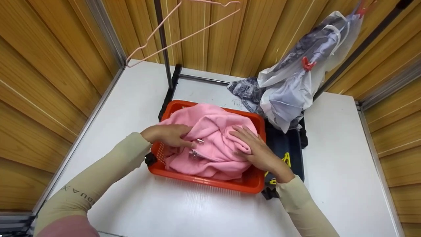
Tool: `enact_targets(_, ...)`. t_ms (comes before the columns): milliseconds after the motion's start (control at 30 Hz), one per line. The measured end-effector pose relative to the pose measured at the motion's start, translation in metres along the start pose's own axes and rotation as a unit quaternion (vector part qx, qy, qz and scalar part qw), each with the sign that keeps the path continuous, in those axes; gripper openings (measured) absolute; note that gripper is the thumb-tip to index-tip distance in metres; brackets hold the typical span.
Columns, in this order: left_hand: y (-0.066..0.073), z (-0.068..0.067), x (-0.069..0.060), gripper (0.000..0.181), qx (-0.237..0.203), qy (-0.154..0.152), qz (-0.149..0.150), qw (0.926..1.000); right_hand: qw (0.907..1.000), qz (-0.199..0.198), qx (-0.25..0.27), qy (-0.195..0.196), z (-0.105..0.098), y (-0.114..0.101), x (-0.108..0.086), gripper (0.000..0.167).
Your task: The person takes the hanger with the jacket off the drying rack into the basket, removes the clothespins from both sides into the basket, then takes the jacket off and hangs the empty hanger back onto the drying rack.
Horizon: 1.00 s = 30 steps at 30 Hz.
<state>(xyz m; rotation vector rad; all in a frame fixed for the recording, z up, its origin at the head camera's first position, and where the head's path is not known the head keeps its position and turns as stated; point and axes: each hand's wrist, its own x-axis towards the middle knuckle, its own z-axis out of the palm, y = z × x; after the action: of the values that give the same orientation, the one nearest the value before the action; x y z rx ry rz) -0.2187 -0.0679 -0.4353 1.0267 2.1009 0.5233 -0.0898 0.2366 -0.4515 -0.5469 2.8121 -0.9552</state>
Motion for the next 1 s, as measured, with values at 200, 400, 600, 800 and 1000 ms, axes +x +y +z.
enact_targets(200,0.006,0.004,0.016,0.073,-0.020,-0.057,-0.043,0.9973,0.9981,0.037,-0.048,-0.010,0.001,0.004,0.003,0.059)
enact_targets(400,0.018,0.005,0.029,0.096,0.071,-0.091,-0.118,0.9863,0.9976,0.027,-0.057,-0.026,0.005,0.011,0.006,0.062)
enact_targets(600,0.017,0.007,0.037,0.087,0.083,-0.100,-0.120,0.9842,0.9954,0.028,-0.083,-0.037,0.010,0.014,0.006,0.067)
enact_targets(800,0.017,0.010,0.041,0.088,0.098,-0.101,-0.103,0.9847,0.9928,0.024,-0.114,-0.026,0.015,0.013,0.004,0.069)
enact_targets(1000,0.019,0.013,0.043,0.084,0.125,-0.092,-0.116,0.9811,0.9883,0.013,-0.151,-0.013,0.021,0.015,0.002,0.072)
